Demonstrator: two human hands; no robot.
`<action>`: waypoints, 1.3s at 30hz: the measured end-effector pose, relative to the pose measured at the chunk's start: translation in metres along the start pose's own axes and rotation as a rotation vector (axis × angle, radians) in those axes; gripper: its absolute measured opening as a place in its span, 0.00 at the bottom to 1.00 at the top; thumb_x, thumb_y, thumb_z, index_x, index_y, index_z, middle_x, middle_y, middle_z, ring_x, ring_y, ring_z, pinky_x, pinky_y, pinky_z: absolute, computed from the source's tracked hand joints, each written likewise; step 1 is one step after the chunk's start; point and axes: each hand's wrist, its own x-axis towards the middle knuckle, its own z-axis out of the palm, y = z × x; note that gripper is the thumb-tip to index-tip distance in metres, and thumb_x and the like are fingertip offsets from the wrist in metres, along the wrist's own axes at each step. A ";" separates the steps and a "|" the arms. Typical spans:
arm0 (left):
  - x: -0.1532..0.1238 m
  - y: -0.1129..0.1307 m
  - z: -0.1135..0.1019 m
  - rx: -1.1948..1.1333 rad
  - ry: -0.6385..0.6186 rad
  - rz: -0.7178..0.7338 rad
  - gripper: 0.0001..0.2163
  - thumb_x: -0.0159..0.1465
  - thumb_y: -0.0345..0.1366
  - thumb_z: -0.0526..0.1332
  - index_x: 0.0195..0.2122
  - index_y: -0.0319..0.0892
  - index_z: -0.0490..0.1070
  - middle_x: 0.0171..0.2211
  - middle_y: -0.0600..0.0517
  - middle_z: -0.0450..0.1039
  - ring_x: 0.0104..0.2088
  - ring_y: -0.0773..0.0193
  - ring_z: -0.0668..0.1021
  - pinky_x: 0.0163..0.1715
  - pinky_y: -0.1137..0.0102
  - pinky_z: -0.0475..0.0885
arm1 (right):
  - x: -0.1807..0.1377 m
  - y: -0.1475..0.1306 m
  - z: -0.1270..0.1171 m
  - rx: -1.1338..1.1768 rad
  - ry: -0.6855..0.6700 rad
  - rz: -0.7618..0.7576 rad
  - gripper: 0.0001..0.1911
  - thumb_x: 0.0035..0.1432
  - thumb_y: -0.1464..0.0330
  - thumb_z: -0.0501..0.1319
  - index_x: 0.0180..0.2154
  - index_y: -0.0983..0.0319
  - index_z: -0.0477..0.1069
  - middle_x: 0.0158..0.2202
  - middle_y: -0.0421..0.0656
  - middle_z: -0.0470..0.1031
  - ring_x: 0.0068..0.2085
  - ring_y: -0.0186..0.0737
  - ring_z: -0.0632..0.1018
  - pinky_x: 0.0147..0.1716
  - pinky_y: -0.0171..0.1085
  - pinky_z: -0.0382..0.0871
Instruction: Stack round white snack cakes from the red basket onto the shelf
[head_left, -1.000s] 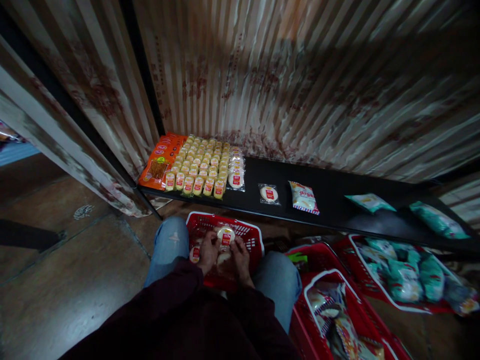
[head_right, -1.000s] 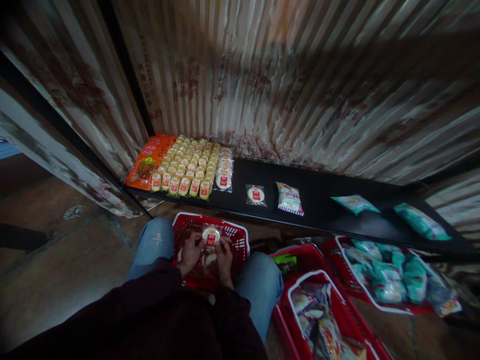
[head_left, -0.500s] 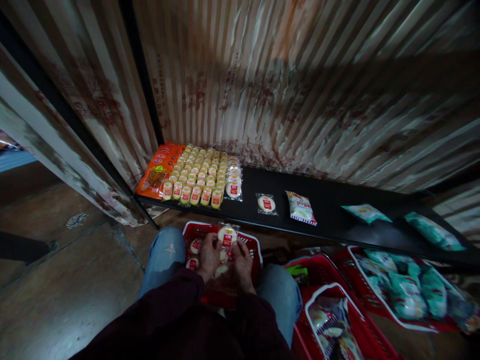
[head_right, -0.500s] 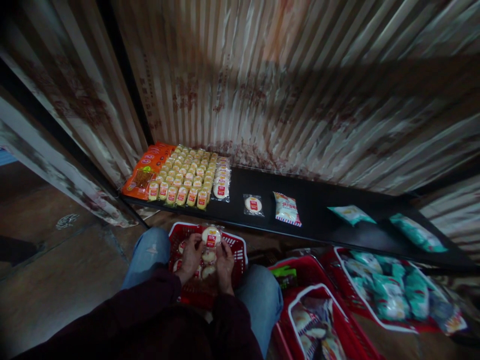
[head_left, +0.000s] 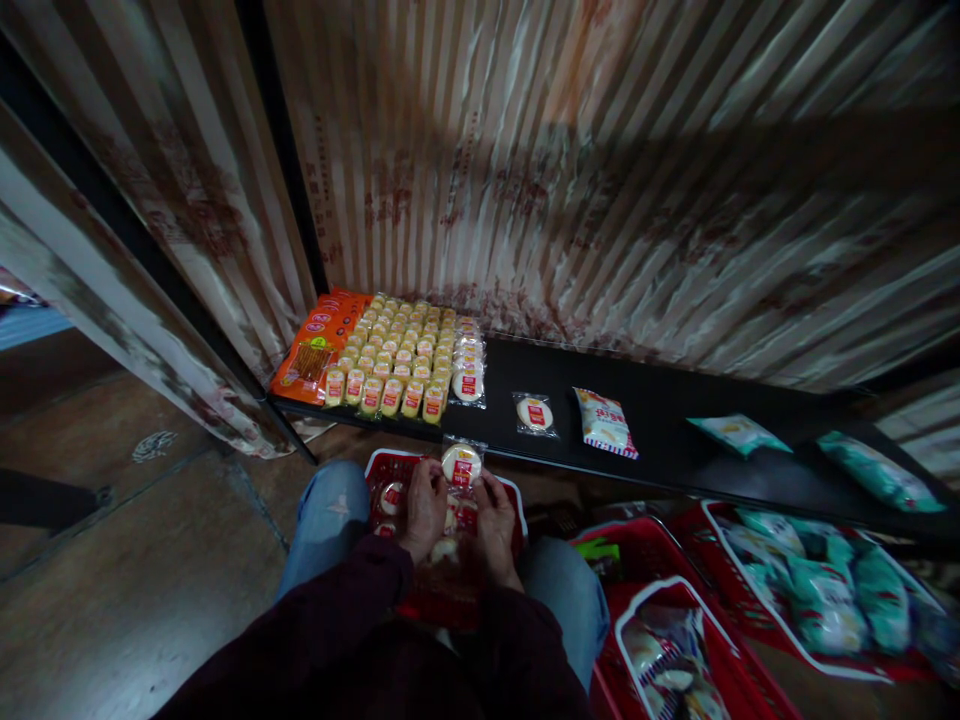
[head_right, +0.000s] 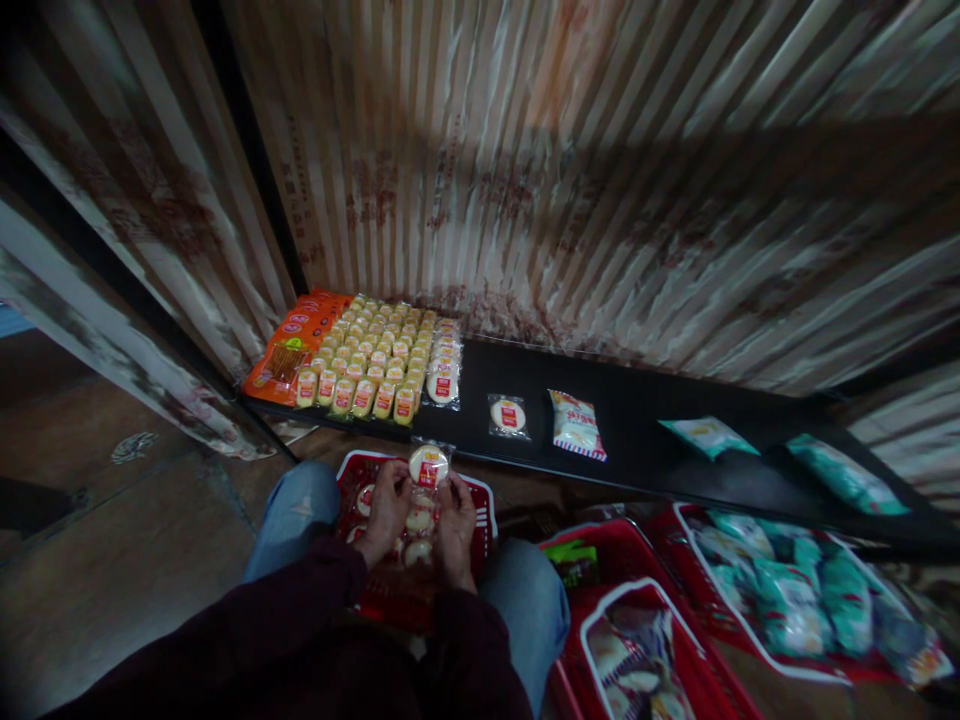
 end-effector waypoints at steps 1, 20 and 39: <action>0.002 0.003 0.000 0.004 -0.006 0.007 0.09 0.58 0.22 0.55 0.36 0.42 0.67 0.36 0.50 0.71 0.39 0.64 0.74 0.44 0.68 0.68 | 0.002 -0.002 0.001 0.005 0.002 -0.013 0.29 0.43 0.54 0.68 0.46 0.61 0.75 0.37 0.45 0.81 0.36 0.43 0.79 0.38 0.41 0.73; 0.034 0.050 0.011 0.181 -0.022 0.112 0.19 0.57 0.19 0.52 0.47 0.41 0.70 0.43 0.47 0.71 0.45 0.62 0.75 0.50 0.66 0.71 | 0.067 -0.012 0.005 -0.157 0.043 -0.250 0.26 0.46 0.53 0.64 0.42 0.64 0.74 0.39 0.48 0.79 0.38 0.43 0.76 0.41 0.41 0.70; 0.052 0.043 0.031 0.235 -0.084 0.211 0.23 0.54 0.18 0.52 0.50 0.35 0.72 0.54 0.40 0.68 0.55 0.57 0.73 0.59 0.62 0.68 | 0.117 -0.031 0.012 -0.340 0.017 -0.346 0.20 0.47 0.55 0.62 0.36 0.63 0.74 0.34 0.46 0.79 0.33 0.40 0.75 0.37 0.41 0.71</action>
